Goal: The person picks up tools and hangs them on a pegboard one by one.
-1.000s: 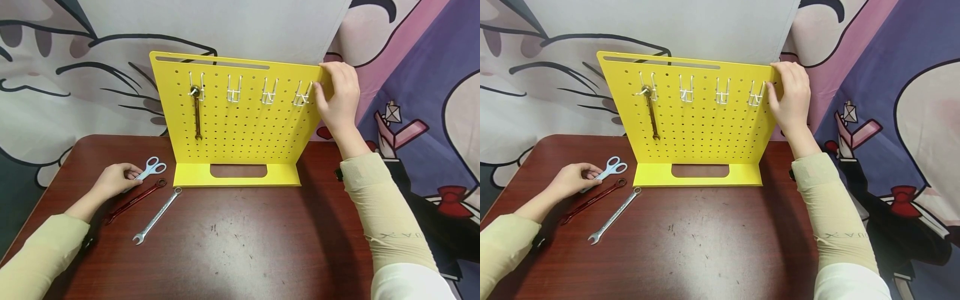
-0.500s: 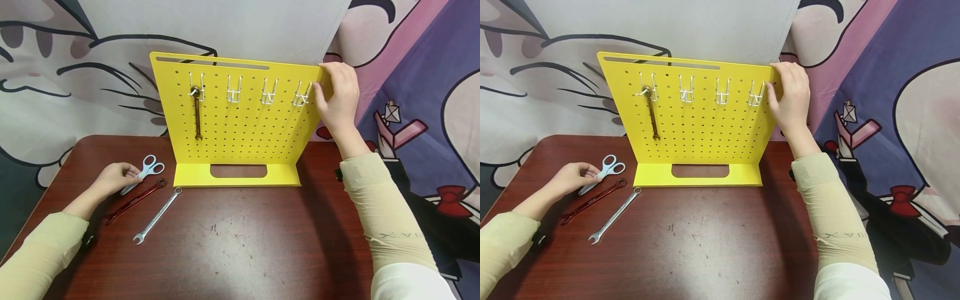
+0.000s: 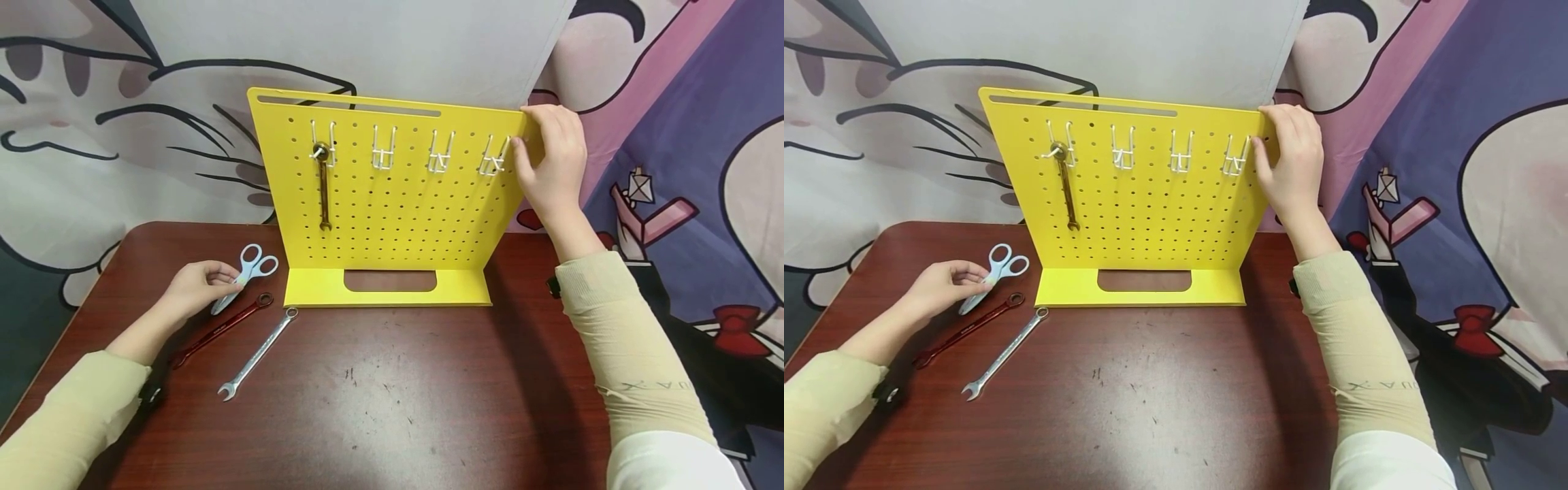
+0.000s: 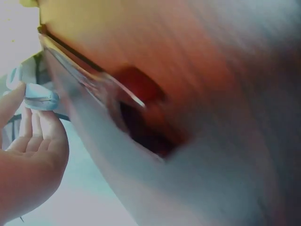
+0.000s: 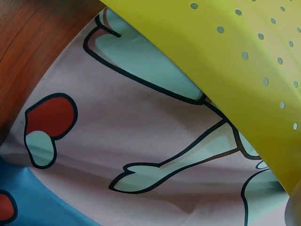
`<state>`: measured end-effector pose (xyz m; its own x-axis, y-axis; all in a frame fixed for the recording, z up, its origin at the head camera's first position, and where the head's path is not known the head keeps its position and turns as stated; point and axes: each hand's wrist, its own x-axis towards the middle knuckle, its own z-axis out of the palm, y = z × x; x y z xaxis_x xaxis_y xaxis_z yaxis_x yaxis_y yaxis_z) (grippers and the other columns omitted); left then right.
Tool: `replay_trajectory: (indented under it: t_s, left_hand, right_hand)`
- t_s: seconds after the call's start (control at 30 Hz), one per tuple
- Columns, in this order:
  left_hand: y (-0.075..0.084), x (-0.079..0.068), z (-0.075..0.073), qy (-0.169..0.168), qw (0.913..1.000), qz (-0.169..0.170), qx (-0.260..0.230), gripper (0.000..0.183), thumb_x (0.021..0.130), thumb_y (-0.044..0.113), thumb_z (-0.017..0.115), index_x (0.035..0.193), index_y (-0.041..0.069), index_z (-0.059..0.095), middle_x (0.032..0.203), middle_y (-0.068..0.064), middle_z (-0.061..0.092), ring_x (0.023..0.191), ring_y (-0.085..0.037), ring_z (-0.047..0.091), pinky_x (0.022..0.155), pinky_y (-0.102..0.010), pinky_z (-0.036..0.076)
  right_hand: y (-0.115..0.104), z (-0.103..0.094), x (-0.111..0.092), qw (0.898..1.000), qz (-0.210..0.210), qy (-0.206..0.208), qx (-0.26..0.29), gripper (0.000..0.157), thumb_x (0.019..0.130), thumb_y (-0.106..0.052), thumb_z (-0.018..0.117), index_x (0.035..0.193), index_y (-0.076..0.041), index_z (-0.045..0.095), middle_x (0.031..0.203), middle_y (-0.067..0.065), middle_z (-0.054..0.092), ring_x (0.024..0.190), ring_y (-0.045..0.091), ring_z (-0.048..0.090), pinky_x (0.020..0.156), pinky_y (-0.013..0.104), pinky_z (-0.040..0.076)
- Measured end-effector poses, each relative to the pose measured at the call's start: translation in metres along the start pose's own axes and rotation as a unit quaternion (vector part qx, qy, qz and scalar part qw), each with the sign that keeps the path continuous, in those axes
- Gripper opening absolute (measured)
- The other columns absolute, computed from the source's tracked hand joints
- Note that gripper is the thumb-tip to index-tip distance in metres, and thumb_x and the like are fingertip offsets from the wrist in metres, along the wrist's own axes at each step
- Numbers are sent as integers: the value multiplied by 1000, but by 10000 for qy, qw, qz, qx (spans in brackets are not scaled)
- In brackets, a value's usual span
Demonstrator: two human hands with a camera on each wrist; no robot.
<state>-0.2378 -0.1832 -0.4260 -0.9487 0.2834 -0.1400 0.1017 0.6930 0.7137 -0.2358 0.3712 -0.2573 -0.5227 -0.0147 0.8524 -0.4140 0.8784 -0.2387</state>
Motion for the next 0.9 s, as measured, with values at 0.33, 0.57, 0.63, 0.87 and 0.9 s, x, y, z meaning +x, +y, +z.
replay_trajectory:
  t_s: [0.33, 0.57, 0.63, 0.87, 0.9]
  left_hand:
    - [37, -4, 12, 326, 9983, 245, -421, 33, 97, 14, 79, 119, -9, 69, 106, -24, 75, 80, 4, 60, 66, -15, 53]
    - [63, -8, 21, 755, 9919, 540, -865, 28, 96, 9, 79, 117, -7, 70, 99, -9, 74, 77, 9, 62, 69, -11, 54]
    - [70, -9, 23, 805, 9898, 604, -1007, 28, 96, 9, 79, 117, -7, 70, 98, -7, 73, 78, 8, 62, 70, -10, 54]
    - [97, -10, 32, 884, 9810, 781, -1542, 28, 96, 8, 78, 118, -7, 69, 97, -1, 71, 82, 6, 63, 74, -9, 55]
    - [101, -10, 34, 885, 9792, 815, -1632, 28, 96, 7, 78, 118, -7, 69, 97, -1, 71, 82, 6, 64, 75, -9, 55]
  right_hand:
    - [-1, 0, 1, 10000, -31, 29, 7, 36, 98, -17, 66, 129, -1, 70, 127, 20, 71, 129, 37, 59, 120, 41, 39]
    - [-1, 1, 2, 10000, -62, 47, -6, 36, 98, -17, 66, 129, -1, 70, 128, 20, 71, 129, 38, 59, 120, 41, 39]
    - [-1, 1, 2, 10000, -59, 52, 0, 36, 98, -17, 66, 129, -1, 70, 127, 20, 71, 128, 38, 59, 120, 41, 39]
    - [0, 1, 0, 10000, -55, 51, -3, 36, 98, -19, 66, 129, -1, 70, 127, 21, 71, 128, 38, 59, 120, 42, 39]
    - [0, 1, 0, 10000, -54, 50, -4, 36, 98, -19, 66, 129, -1, 70, 127, 21, 71, 128, 38, 59, 120, 42, 39]
